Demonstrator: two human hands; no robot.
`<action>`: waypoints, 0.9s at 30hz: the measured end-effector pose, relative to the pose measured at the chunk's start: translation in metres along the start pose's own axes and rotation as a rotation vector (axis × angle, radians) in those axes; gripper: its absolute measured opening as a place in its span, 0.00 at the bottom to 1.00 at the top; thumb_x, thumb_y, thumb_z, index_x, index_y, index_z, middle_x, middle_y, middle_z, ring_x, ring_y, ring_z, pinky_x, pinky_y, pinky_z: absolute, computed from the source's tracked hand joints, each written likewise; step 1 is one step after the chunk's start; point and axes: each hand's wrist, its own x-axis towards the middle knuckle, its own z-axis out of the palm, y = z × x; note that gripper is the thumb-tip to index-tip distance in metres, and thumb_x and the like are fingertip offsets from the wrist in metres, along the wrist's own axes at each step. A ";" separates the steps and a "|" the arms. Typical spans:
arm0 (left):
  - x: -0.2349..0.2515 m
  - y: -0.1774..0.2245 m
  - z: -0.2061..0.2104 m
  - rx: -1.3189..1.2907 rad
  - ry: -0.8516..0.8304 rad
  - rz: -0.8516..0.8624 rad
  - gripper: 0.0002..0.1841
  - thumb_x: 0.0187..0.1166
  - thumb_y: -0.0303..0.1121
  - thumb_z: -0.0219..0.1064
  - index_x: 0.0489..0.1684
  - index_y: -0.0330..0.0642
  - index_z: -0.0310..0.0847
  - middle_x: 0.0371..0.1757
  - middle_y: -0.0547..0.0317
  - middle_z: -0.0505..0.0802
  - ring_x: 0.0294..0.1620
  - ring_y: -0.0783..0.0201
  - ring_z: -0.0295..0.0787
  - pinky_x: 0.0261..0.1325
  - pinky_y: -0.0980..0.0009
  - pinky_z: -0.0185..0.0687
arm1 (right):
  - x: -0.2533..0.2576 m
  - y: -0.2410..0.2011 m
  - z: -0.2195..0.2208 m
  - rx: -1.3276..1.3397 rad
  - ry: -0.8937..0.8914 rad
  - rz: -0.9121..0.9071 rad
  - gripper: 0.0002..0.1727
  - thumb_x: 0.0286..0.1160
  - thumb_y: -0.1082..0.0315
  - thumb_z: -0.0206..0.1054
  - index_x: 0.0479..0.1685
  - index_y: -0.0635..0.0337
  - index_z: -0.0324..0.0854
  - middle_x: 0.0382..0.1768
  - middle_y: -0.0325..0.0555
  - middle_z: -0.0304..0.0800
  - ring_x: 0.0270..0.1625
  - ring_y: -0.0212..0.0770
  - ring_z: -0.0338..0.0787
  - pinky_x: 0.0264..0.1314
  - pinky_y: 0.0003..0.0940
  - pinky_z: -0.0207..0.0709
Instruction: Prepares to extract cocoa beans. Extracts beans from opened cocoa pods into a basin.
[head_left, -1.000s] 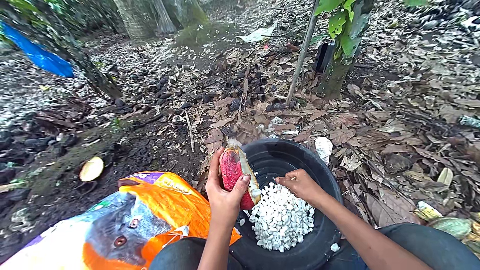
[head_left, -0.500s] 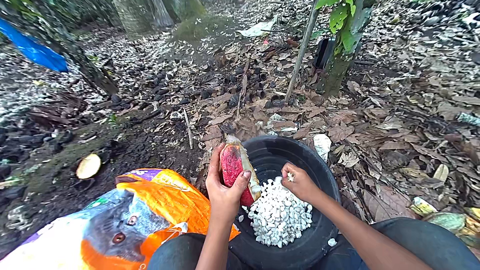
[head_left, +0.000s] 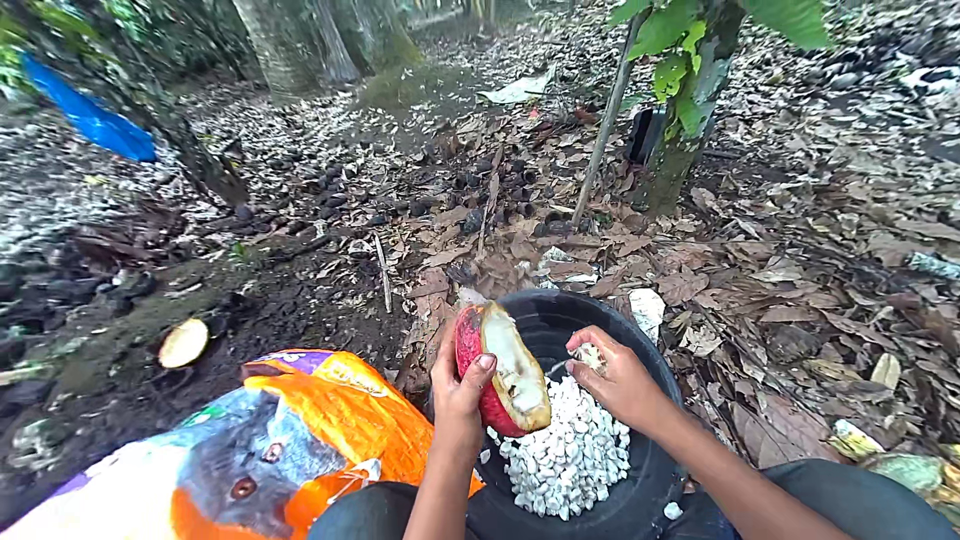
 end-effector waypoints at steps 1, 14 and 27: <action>-0.001 -0.001 0.001 -0.059 -0.014 -0.034 0.57 0.55 0.63 0.78 0.82 0.32 0.58 0.55 0.60 0.91 0.51 0.71 0.92 0.55 0.69 0.91 | -0.005 -0.012 -0.002 -0.033 0.030 -0.110 0.19 0.80 0.59 0.63 0.62 0.61 0.84 0.47 0.50 0.93 0.44 0.38 0.91 0.49 0.40 0.85; -0.010 -0.015 0.011 -0.103 -0.207 0.063 0.52 0.59 0.61 0.80 0.80 0.34 0.63 0.59 0.62 0.92 0.56 0.70 0.92 0.60 0.69 0.90 | -0.036 -0.019 0.015 0.095 -0.289 -0.387 0.25 0.76 0.67 0.59 0.72 0.60 0.83 0.57 0.57 0.92 0.56 0.49 0.93 0.56 0.51 0.86; -0.016 -0.019 0.018 -0.070 -0.268 0.085 0.53 0.60 0.61 0.79 0.80 0.31 0.63 0.61 0.62 0.91 0.57 0.72 0.91 0.62 0.70 0.88 | -0.028 -0.016 0.013 0.006 -0.329 -0.433 0.19 0.91 0.56 0.56 0.49 0.65 0.84 0.36 0.55 0.88 0.43 0.50 0.90 0.46 0.47 0.83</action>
